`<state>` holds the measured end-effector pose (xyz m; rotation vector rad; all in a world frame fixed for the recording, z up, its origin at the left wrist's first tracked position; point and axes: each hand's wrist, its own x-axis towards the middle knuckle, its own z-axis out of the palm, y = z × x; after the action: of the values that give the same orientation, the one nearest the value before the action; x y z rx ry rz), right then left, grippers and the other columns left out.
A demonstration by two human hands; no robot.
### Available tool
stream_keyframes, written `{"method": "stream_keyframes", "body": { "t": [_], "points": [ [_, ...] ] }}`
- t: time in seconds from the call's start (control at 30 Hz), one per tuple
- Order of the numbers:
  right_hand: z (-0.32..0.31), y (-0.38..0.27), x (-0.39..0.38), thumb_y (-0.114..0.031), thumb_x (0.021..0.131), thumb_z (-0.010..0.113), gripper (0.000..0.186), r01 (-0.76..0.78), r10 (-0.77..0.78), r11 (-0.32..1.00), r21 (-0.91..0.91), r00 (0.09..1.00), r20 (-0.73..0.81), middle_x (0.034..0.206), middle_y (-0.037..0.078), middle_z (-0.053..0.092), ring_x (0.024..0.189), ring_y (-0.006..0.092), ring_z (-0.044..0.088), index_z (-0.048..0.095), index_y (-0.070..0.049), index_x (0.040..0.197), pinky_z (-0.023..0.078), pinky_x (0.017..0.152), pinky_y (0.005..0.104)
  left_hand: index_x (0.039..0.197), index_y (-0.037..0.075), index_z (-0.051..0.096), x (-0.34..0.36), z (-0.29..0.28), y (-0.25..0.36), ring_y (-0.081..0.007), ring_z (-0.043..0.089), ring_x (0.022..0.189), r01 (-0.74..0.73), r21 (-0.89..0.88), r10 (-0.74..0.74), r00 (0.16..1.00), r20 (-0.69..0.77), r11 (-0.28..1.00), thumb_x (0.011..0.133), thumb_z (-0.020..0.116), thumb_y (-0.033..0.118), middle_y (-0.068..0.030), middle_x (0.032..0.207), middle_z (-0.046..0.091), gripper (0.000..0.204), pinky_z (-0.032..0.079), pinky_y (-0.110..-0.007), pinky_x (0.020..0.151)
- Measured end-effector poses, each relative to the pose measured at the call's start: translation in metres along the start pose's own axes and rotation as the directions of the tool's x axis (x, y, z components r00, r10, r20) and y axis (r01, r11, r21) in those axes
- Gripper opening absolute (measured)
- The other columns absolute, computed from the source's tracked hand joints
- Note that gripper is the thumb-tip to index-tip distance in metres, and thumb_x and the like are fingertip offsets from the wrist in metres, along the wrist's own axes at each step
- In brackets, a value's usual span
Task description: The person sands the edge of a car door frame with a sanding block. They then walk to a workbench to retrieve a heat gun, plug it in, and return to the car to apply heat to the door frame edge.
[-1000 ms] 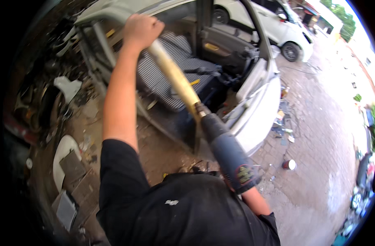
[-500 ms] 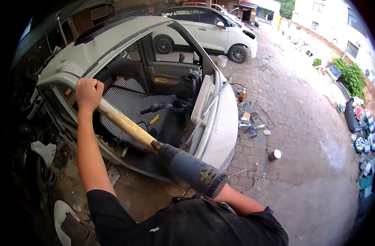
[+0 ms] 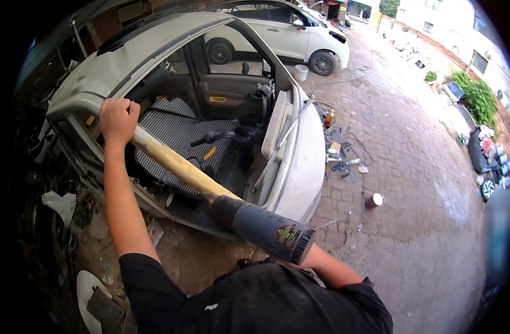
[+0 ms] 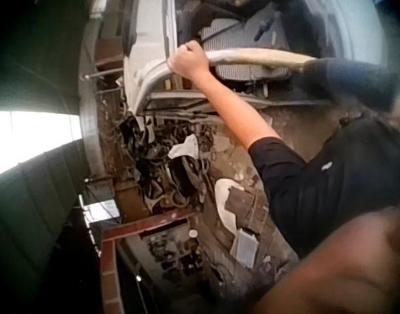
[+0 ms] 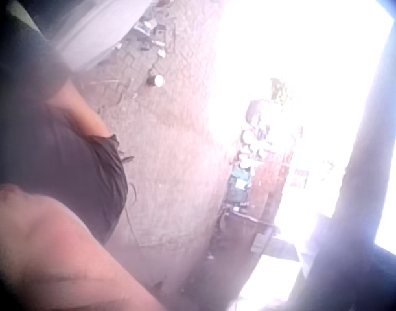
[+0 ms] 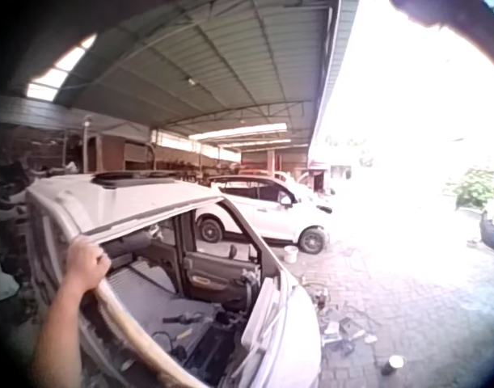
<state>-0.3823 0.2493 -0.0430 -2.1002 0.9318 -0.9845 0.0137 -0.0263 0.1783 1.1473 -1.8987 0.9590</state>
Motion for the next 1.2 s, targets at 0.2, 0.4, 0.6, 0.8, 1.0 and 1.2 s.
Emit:
{"method": "stream_keyframes", "body": {
  "t": [0.2, 0.4, 0.6, 0.8, 1.0, 1.2],
  "points": [
    [0.006, 0.008, -0.010, -0.015, 0.084, 0.068, 0.039, -0.068, 0.069, 0.994, 0.089, 0.998, -0.006, 0.118, 0.014, 0.064, 0.110, 0.0305, 0.060, 0.062, -0.004, 0.121, 0.045, 0.096, 0.0396, 0.060, -0.001, 0.049, 0.004, -0.002, 0.002, -0.0358, 0.052, 0.068, 0.023, 0.016, -0.023, 0.999, 0.029, 1.000, 0.086, 0.054, 0.020, -0.0155, 0.064, 0.054, 0.034, 0.044, -0.044, 0.079],
    [0.010, 0.013, -0.023, -0.029, 0.088, 0.061, 0.037, 0.068, -0.060, 0.956, -0.287, 0.998, 0.036, 0.118, 0.008, 0.064, 0.112, 0.0281, 0.058, 0.063, -0.012, 0.121, 0.042, 0.098, 0.0425, 0.060, 0.001, 0.058, 0.003, 0.000, 0.000, -0.0357, 0.056, 0.069, 0.035, 0.021, -0.035, 0.999, -0.005, 0.999, 0.085, 0.056, 0.022, -0.0150, 0.065, 0.059, 0.033, 0.044, -0.043, 0.081],
    [0.013, -0.020, 0.001, -0.014, 0.087, 0.068, 0.033, -0.136, 0.137, 0.990, -0.032, 0.990, 0.021, 0.115, 0.015, 0.063, 0.109, 0.0327, 0.059, 0.062, -0.005, 0.119, 0.046, 0.095, 0.0420, 0.056, 0.004, 0.062, -0.004, 0.005, -0.011, -0.0339, 0.057, 0.063, 0.046, 0.055, -0.047, 0.999, 0.008, 0.997, 0.081, 0.054, 0.030, -0.0131, 0.059, 0.061, 0.037, 0.046, -0.042, 0.081],
    [0.006, -0.051, 0.030, -0.009, 0.086, 0.069, 0.032, -0.033, 0.029, 0.977, -0.211, 0.999, -0.020, 0.111, 0.015, 0.064, 0.107, 0.0319, 0.059, 0.062, -0.003, 0.117, 0.045, 0.092, 0.0404, 0.056, 0.004, 0.063, -0.006, -0.010, -0.003, -0.0308, 0.055, 0.060, 0.126, 0.025, -0.127, 0.990, 0.067, 0.992, 0.079, 0.054, 0.030, -0.0102, 0.057, 0.060, 0.036, 0.045, -0.039, 0.079],
    [0.012, -0.032, 0.023, -0.011, 0.088, 0.067, 0.031, -0.082, 0.092, 0.936, -0.342, 0.996, 0.013, 0.113, 0.016, 0.064, 0.107, 0.0329, 0.059, 0.062, -0.001, 0.117, 0.046, 0.091, 0.0412, 0.057, 0.005, 0.064, -0.005, 0.005, -0.010, -0.0323, 0.060, 0.066, 0.046, 0.082, -0.043, 0.998, -0.039, 0.996, 0.080, 0.053, 0.032, -0.0125, 0.063, 0.063, 0.037, 0.045, -0.041, 0.080],
    [0.001, -0.007, 0.020, -0.023, 0.083, 0.069, 0.040, -0.007, 0.015, 0.975, -0.222, 0.999, 0.033, 0.119, 0.015, 0.061, 0.112, 0.0298, 0.059, 0.063, -0.005, 0.118, 0.045, 0.099, 0.0390, 0.063, 0.002, 0.062, 0.004, -0.001, 0.003, -0.0348, 0.060, 0.072, 0.067, 0.064, -0.072, 0.995, 0.068, 0.996, 0.085, 0.052, 0.027, -0.0171, 0.069, 0.063, 0.035, 0.044, -0.042, 0.084]
  ]
}}
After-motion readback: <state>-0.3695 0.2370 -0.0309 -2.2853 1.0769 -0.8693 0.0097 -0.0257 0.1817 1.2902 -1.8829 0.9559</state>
